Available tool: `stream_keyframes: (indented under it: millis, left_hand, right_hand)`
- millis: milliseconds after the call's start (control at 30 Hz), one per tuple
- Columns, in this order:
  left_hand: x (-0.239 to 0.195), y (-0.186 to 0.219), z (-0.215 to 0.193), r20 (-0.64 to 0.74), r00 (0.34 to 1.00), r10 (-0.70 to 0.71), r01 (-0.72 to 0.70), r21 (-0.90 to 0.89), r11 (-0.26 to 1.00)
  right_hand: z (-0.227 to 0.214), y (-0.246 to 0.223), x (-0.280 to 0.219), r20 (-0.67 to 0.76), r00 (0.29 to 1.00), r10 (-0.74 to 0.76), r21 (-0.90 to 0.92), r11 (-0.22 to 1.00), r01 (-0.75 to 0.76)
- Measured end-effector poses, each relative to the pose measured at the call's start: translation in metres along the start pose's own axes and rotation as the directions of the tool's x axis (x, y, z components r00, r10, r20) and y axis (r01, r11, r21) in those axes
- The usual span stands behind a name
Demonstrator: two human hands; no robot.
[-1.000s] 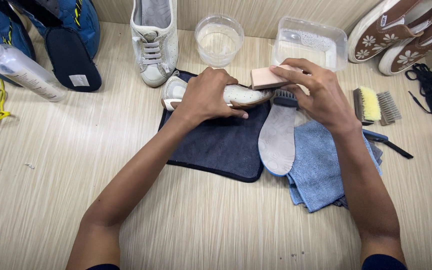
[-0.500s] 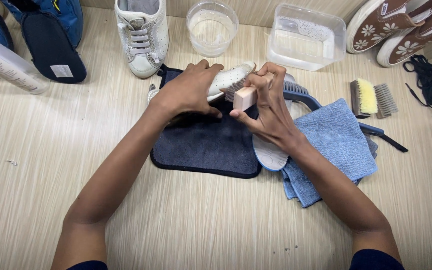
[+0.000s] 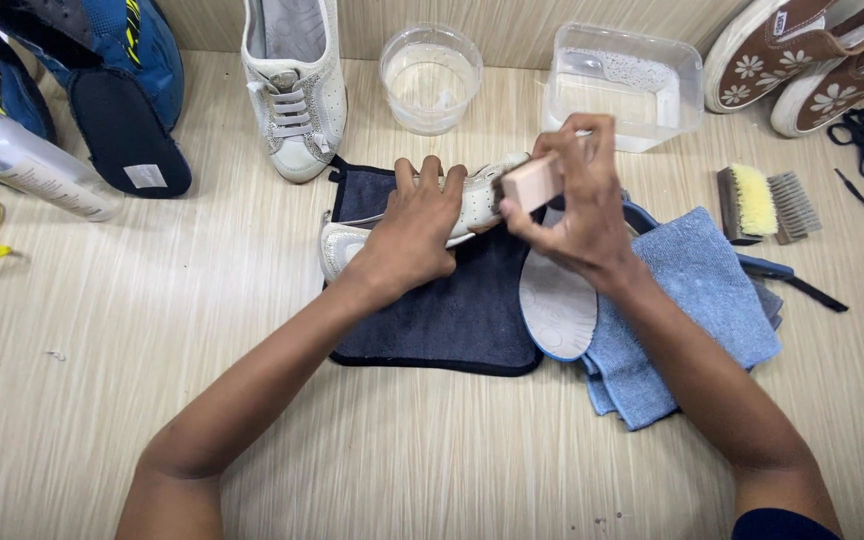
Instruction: The person cleans a white sneaker using various brushes and a cleaning solution. They scrub the shoe's surface and sole with different brushes, occasionally dipping them into a container of liquid. The person also uses a cloth to wipe the shoe during the process.
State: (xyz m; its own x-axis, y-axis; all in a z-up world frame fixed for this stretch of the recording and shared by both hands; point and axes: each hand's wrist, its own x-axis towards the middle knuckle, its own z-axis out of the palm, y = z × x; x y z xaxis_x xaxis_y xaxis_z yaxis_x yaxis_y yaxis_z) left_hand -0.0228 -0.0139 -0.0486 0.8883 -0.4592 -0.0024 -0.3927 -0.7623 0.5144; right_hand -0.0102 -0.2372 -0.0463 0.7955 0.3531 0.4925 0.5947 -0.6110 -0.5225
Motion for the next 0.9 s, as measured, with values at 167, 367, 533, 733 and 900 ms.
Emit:
stream_keyframes:
  millis: [167,367,533,733,900]
  left_hand:
    - [0.001,0.012,-0.003,0.009,1.000,0.016,-0.016,-0.002,1.000]
    - [0.005,-0.003,0.021,0.022,1.000,0.002,-0.003,0.045,0.999]
    - [0.000,0.007,0.003,0.052,0.998,0.033,-0.033,-0.017,0.999]
    - [0.001,-0.002,0.012,0.023,0.998,0.066,-0.065,-0.031,0.997]
    - [0.000,-0.006,0.017,0.034,0.996,0.083,-0.083,0.004,0.997]
  right_hand:
    - [0.008,-0.014,-0.012,-0.011,0.998,-0.064,-0.002,0.998,0.064]
    - [-0.003,0.002,-0.006,-0.055,0.994,-0.093,-0.116,0.990,0.086]
    - [0.014,-0.003,-0.025,0.053,0.976,-0.213,-0.080,0.973,0.217]
    - [-0.001,0.014,-0.014,-0.057,0.990,-0.126,-0.124,0.985,0.119]
    - [0.011,0.012,-0.024,-0.004,0.937,-0.348,-0.023,0.937,0.348]
